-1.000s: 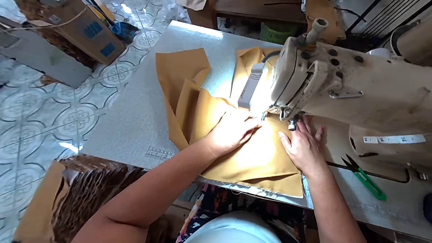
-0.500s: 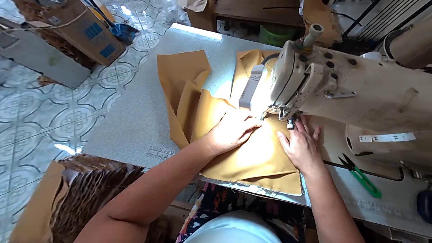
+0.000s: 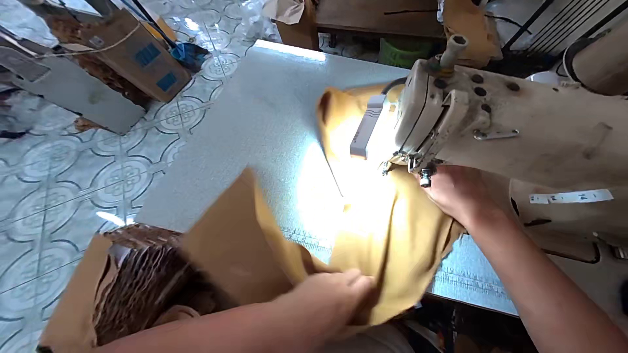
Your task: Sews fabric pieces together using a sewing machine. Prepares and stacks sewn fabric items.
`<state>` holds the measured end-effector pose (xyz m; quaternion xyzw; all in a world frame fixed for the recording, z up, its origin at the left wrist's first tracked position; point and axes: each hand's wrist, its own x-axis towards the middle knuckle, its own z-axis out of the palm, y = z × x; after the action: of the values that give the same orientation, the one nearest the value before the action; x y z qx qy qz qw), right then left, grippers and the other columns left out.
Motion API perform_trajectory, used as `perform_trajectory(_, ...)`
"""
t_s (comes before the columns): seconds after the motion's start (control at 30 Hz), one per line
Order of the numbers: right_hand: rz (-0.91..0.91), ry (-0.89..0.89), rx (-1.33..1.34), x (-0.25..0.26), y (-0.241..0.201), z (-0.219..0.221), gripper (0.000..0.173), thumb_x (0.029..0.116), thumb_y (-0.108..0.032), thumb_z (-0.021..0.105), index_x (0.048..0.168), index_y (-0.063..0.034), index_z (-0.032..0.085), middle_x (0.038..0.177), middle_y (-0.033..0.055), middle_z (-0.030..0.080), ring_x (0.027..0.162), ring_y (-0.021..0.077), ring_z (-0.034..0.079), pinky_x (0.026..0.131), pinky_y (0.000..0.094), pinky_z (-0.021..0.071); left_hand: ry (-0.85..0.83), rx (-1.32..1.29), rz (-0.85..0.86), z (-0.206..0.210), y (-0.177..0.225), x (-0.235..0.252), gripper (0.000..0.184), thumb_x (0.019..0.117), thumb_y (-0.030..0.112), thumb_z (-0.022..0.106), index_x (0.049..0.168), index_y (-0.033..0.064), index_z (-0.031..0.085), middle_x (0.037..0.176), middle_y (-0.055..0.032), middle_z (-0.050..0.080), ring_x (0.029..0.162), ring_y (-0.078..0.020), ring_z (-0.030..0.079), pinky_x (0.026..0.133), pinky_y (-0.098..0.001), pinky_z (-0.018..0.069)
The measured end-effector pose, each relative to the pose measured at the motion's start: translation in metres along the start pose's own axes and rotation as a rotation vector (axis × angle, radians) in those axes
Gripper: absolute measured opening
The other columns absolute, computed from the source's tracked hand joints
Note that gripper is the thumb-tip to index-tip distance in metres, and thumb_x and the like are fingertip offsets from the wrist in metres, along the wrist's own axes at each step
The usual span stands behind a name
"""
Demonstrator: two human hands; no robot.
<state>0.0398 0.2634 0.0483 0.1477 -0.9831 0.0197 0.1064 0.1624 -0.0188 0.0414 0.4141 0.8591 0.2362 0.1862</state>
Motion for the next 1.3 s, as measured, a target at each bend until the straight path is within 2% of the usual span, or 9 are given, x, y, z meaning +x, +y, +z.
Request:
perform_trajectory(0.1,0.092,-0.117,0.085,0.022,-0.007,-0.003,0.036,0.1014,-0.035,0.060,0.110,-0.0036,0.074,0.110,0.0235,0.072,0.109,0.0423,0.068,0.089,0.0665,0.0501,-0.182,-0.423,-0.028,0.024,0.047,0.051,0.053,0.1014,0.004,0.057,0.152,0.0006,0.041,0.136,-0.0243,0.060,0.116,-0.0371,0.067,0.093,-0.0523,0.0569)
perform_trajectory(0.17,0.137,-0.185,0.142,0.031,-0.008,0.004,0.041,0.1020,-0.042,0.059,0.119,-0.0075,0.073,0.119,0.0216,0.071,0.117,0.0401,0.065,0.096,0.0663,0.0477,-0.281,-0.596,0.077,0.023,0.061,0.076,0.066,0.1005,0.003,0.059,0.160,0.0016,0.029,0.144,-0.0268,0.055,0.125,-0.0377,0.062,0.103,-0.0525,0.0511)
perform_trajectory(0.27,0.181,-0.240,0.060,0.031,-0.013,0.022,0.046,0.1048,-0.049,0.049,0.123,-0.0139,0.071,0.120,0.0177,0.071,0.117,0.0377,0.066,0.095,0.0661,0.0497,-0.234,-0.423,0.330,-0.011,0.044,0.092,0.032,0.1038,0.008,0.056,0.134,0.0038,0.065,0.114,-0.0156,0.074,0.103,-0.0280,0.073,0.092,-0.0455,0.0572)
perform_trajectory(0.33,0.223,-0.211,0.037,0.020,-0.027,0.020,0.050,0.1055,-0.051,0.046,0.114,-0.0099,0.073,0.107,0.0203,0.073,0.104,0.0409,0.070,0.085,0.0673,0.0518,-0.050,-0.170,0.327,-0.045,0.014,0.098,0.024,0.1029,0.005,0.053,0.114,0.0098,0.074,0.102,-0.0084,0.074,0.096,-0.0221,0.072,0.086,-0.0401,0.0584)
perform_trajectory(0.47,0.350,-0.293,0.123,0.004,-0.053,0.023,0.050,0.1080,-0.042,0.042,0.130,-0.0028,0.065,0.138,0.0243,0.059,0.142,0.0450,0.042,0.115,0.0743,0.0186,0.352,0.247,0.158,-0.059,-0.055,0.124,0.015,0.0950,0.012,0.064,0.105,0.0098,0.075,0.101,-0.0071,0.072,0.092,-0.0210,0.070,0.080,-0.0403,0.0575)
perform_trajectory(0.53,0.369,-0.295,0.096,0.001,-0.053,0.030,0.056,0.1093,-0.044,0.033,0.136,-0.0046,0.063,0.150,0.0206,0.052,0.149,0.0415,0.034,0.119,0.0711,0.0131,0.479,0.245,0.164,-0.044,-0.079,0.123,0.024,0.0996,0.014,0.057,0.116,0.0077,0.074,0.112,-0.0084,0.071,0.105,-0.0210,0.068,0.091,-0.0382,0.0549)
perform_trajectory(0.67,0.188,-0.208,0.105,0.002,-0.028,0.042,0.053,0.1086,-0.041,0.037,0.125,-0.0008,0.068,0.134,0.0225,0.062,0.136,0.0415,0.050,0.117,0.0679,0.0240,0.465,0.239,0.336,-0.039,-0.107,0.110,0.031,0.0980,0.008,0.056,0.124,0.0089,0.073,0.125,-0.0092,0.069,0.121,-0.0199,0.063,0.103,-0.0344,0.0506)
perform_trajectory(0.87,0.154,-0.197,0.092,0.004,-0.025,0.042,0.053,0.1078,-0.041,0.038,0.126,-0.0011,0.068,0.132,0.0225,0.063,0.135,0.0411,0.051,0.117,0.0654,0.0252,0.395,0.203,0.404,-0.046,-0.120,0.109,0.033,0.0949,0.007,0.058,0.120,0.0173,0.077,0.125,-0.0085,0.068,0.123,-0.0200,0.060,0.105,-0.0355,0.0492)
perform_trajectory(1.3,0.213,-0.074,0.176,-0.004,-0.040,0.029,0.046,0.1053,-0.037,0.050,0.123,0.0013,0.068,0.129,0.0235,0.064,0.132,0.0429,0.053,0.115,0.0673,0.0276,0.377,0.204,0.330,-0.050,-0.107,0.112,0.030,0.0938,0.014,0.060,0.120,0.0139,0.076,0.123,-0.0084,0.067,0.118,-0.0199,0.061,0.101,-0.0357,0.0492)
